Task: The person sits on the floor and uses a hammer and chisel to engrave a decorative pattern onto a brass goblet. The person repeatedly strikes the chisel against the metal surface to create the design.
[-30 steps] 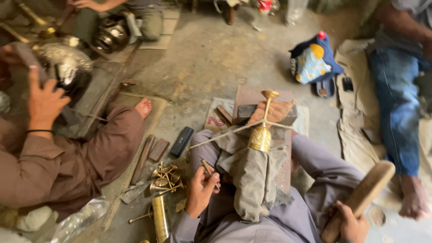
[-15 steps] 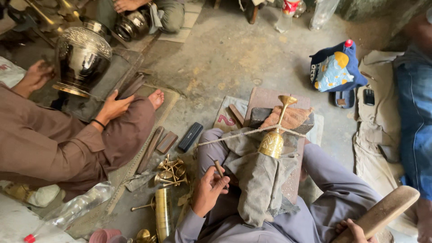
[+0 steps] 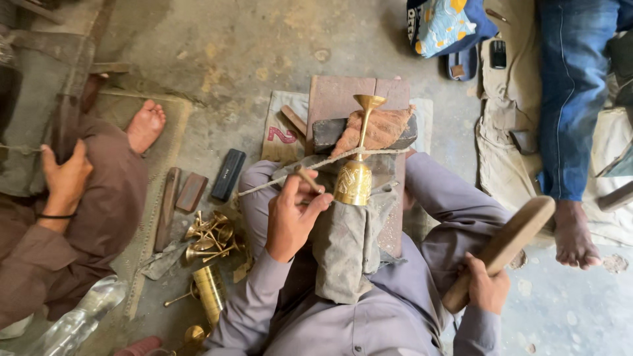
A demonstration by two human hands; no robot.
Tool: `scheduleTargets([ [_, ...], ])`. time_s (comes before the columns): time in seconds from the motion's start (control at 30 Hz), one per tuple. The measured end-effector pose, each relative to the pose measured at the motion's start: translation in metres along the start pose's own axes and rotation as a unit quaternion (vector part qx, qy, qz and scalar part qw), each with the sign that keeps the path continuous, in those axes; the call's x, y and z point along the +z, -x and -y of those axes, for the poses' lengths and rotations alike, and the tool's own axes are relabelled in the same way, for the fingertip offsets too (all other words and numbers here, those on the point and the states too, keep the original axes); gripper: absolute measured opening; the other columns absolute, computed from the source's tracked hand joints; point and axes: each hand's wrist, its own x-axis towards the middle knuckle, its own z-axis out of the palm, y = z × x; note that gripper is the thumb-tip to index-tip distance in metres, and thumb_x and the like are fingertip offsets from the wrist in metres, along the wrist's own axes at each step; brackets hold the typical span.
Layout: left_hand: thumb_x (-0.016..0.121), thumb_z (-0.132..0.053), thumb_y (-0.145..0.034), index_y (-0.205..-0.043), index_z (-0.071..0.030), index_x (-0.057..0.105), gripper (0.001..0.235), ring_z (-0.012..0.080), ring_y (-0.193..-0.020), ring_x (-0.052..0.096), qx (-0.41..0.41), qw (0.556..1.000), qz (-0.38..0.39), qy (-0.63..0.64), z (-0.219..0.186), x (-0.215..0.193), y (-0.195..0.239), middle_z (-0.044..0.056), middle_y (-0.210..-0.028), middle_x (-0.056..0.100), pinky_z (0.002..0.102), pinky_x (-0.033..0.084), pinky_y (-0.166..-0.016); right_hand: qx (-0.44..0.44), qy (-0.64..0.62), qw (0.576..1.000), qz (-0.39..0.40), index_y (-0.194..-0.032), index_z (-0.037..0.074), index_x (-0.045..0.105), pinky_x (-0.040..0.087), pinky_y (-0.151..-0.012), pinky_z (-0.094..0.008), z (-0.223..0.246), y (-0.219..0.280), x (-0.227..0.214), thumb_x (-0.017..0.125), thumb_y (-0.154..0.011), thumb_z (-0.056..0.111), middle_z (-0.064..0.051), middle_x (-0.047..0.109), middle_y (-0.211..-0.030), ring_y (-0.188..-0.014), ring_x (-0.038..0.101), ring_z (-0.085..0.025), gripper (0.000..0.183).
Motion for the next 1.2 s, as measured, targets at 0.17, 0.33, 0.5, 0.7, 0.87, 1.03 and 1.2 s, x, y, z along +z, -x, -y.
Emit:
scheduleTargets([
  [0.17,0.076,-0.012,-0.092,-0.118,-0.002,0.065,0.03,0.0134,-0.083,0.076,0.027,0.998,0.058,0.019,-0.01,0.024,-0.035,0.008,-0.094,0.076,0.027,0.063,-0.069,-0.06,0.111,0.991,0.051,-0.097,-0.006,0.069,0.051,-0.064,-0.032,0.086,0.005,0.024,0.08,-0.09,0.019,-0.012,0.07,-0.083,-0.07,0.064,-0.017,0.028],
  [0.33,0.079,-0.013,-0.09,-0.115,-0.004,0.064,0.031,0.0209,-0.085,0.078,0.13,0.983,0.099,-0.082,-0.019,0.032,-0.049,0.011,-0.095,0.075,0.032,0.059,-0.069,-0.206,0.029,0.972,0.106,-0.11,-0.003,0.06,0.051,-0.066,-0.029,0.183,0.019,0.069,0.08,-0.087,0.01,-0.007,0.07,-0.091,-0.074,0.065,-0.014,0.033],
  [0.5,0.077,-0.016,-0.092,-0.113,-0.004,0.064,0.027,0.0333,-0.079,0.068,0.158,0.971,0.108,-0.145,-0.024,0.033,-0.051,0.013,-0.088,0.069,0.042,0.052,-0.068,-0.296,0.113,0.93,0.186,-0.109,-0.005,0.061,0.053,-0.081,-0.029,0.265,0.018,0.108,0.08,-0.086,0.0,-0.008,0.069,-0.094,-0.09,0.066,-0.015,0.03],
  [0.7,0.077,-0.018,-0.091,-0.111,-0.005,0.062,0.028,0.0366,-0.08,0.066,0.15,0.966,0.124,-0.169,-0.026,0.031,-0.053,0.015,-0.091,0.066,0.045,0.05,-0.068,-0.534,0.466,0.685,0.17,-0.103,0.008,0.065,0.05,-0.074,-0.048,0.315,0.024,0.127,0.073,-0.066,0.003,-0.013,0.07,-0.092,-0.083,0.067,-0.035,0.039],
  [0.87,0.077,-0.017,-0.091,-0.113,-0.005,0.064,0.028,0.0378,-0.081,0.066,0.144,0.964,0.131,-0.181,-0.019,0.031,-0.049,0.015,-0.091,0.066,0.046,0.05,-0.068,-0.475,0.459,0.729,0.177,-0.108,0.008,0.065,0.047,-0.07,-0.049,0.309,0.026,0.126,0.07,-0.075,0.008,-0.014,0.067,-0.091,-0.082,0.065,-0.037,0.034],
  [1.03,0.073,-0.016,-0.1,-0.113,-0.007,0.065,0.017,0.0235,-0.088,0.077,0.168,0.971,0.09,-0.146,-0.014,0.027,-0.06,0.01,-0.104,0.073,0.031,0.066,-0.07,-0.431,0.38,0.796,0.188,-0.107,0.005,0.068,0.051,-0.072,-0.045,0.287,0.023,0.102,0.075,-0.074,0.009,-0.016,0.071,-0.092,-0.083,0.069,-0.036,0.034],
  [1.2,0.073,-0.014,-0.097,-0.122,-0.002,0.061,0.031,0.0215,-0.095,0.079,0.043,0.993,0.102,-0.03,-0.022,0.01,-0.07,0.012,-0.114,0.075,0.03,0.069,-0.069,-0.227,0.331,0.896,0.191,-0.104,-0.003,0.064,0.054,-0.071,-0.038,0.257,0.016,0.093,0.082,-0.082,0.02,-0.015,0.075,-0.087,-0.076,0.074,-0.028,0.036],
])
